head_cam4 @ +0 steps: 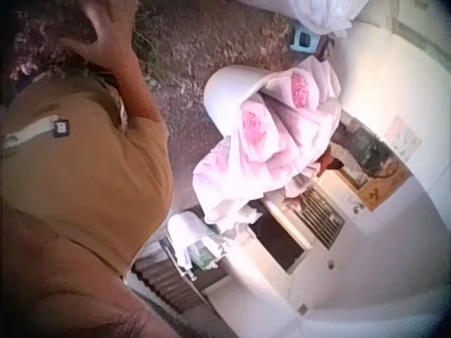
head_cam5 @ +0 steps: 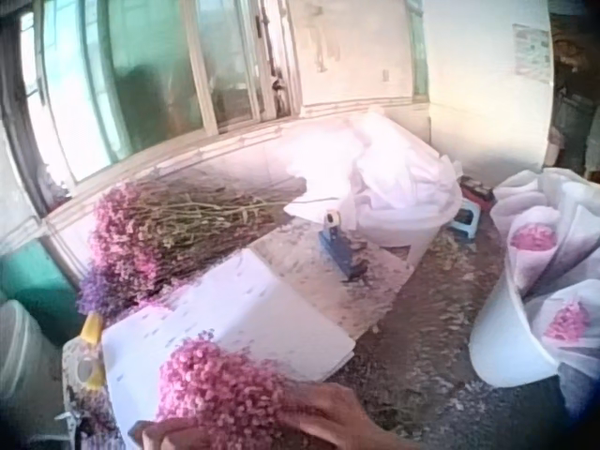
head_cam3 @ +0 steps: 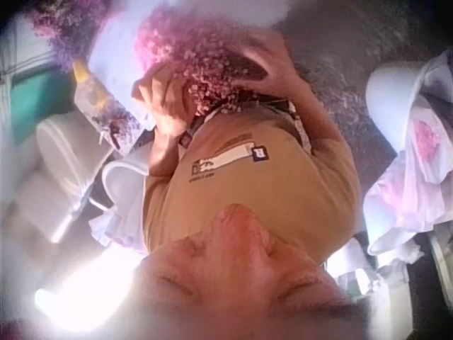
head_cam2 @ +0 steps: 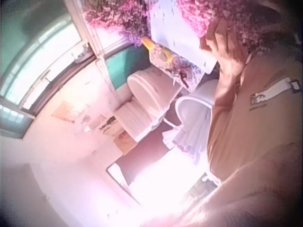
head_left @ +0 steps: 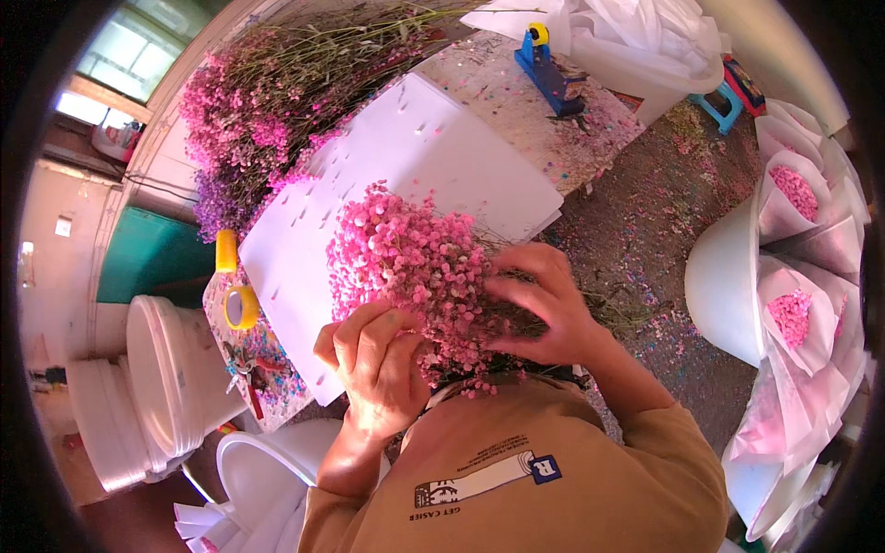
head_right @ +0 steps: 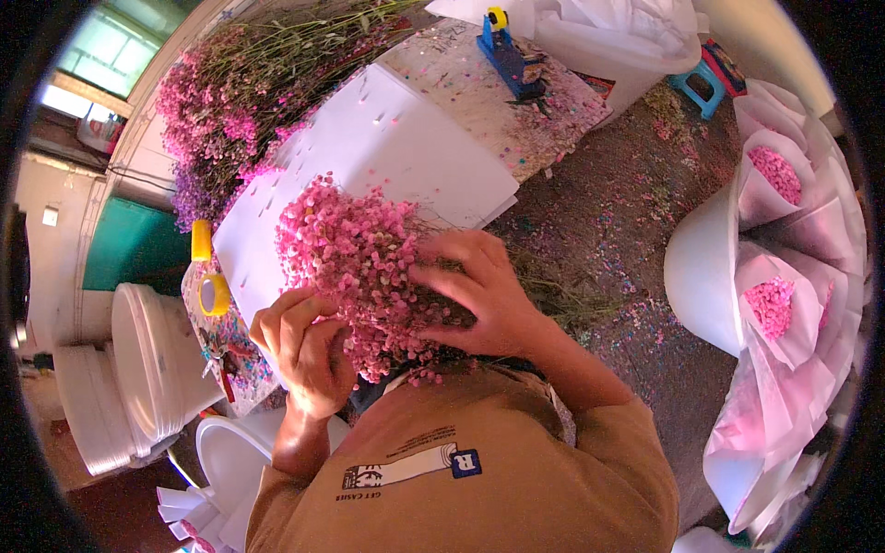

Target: The person arranges pink dried flowers into a dense bouquet on a white sheet, then wraps the bouquet in white paper. The person repeatedly picks, places, and adjusts the flowers by hand to form a rounded shape before folding the paper around the stems.

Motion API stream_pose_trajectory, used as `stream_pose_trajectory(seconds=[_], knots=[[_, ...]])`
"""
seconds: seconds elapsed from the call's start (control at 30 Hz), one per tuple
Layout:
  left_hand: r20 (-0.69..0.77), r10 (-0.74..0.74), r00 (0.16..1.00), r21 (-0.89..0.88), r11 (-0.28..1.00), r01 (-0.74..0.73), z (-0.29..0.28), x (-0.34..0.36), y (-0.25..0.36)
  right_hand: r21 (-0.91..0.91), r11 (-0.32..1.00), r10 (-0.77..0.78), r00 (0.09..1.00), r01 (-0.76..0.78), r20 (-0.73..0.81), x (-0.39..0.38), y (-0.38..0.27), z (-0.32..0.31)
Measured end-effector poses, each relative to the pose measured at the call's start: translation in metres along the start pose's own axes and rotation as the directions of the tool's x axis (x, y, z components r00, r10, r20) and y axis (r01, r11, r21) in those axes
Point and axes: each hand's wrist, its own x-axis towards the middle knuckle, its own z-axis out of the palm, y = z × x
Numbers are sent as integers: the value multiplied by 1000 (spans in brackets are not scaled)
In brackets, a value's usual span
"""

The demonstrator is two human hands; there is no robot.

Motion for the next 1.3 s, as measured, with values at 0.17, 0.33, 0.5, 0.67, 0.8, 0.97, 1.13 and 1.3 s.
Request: stream_pose_trajectory(seconds=[0.17, 0.33, 0.5, 0.67, 0.8, 0.97, 1.13, 1.3], knots=[[-50, 20, 999, -15, 1000, -20, -3, 9, 5, -2, 1000, 5, 1000, -5, 16, -17, -16, 8], [-6, 49, 999, 20, 999, -49, -11, 1, 21, 104, 992, 75, 997, -76, 11, -19, -23, 1], [222, 222, 949, 24, 972, -233, -3, 7, 50, 56, 996, 60, 995, -64, 83, -24, -26, -2], [221, 296, 929, -15, 954, -300, 27, -5, 35, 164, 973, 157, 987, -160, 29, -27, -27, -1], [105, 234, 967, -95, 970, -224, 33, -8, 33, 620, 673, 525, 851, -404, -15, -36, -23, 22], [-83, 91, 992, -352, 929, -115, 18, 0, 16, 351, 850, 455, 883, -392, -117, -28, -20, 34], [-157, -549, 821, -975, 217, -41, -15, 2, -7, 211, 879, 421, 904, -428, 78, -17, -22, 51], [-191, -686, 702, -980, 92, -177, -70, -13, -53, 220, 853, 473, 879, -473, 57, -13, -12, 52]])
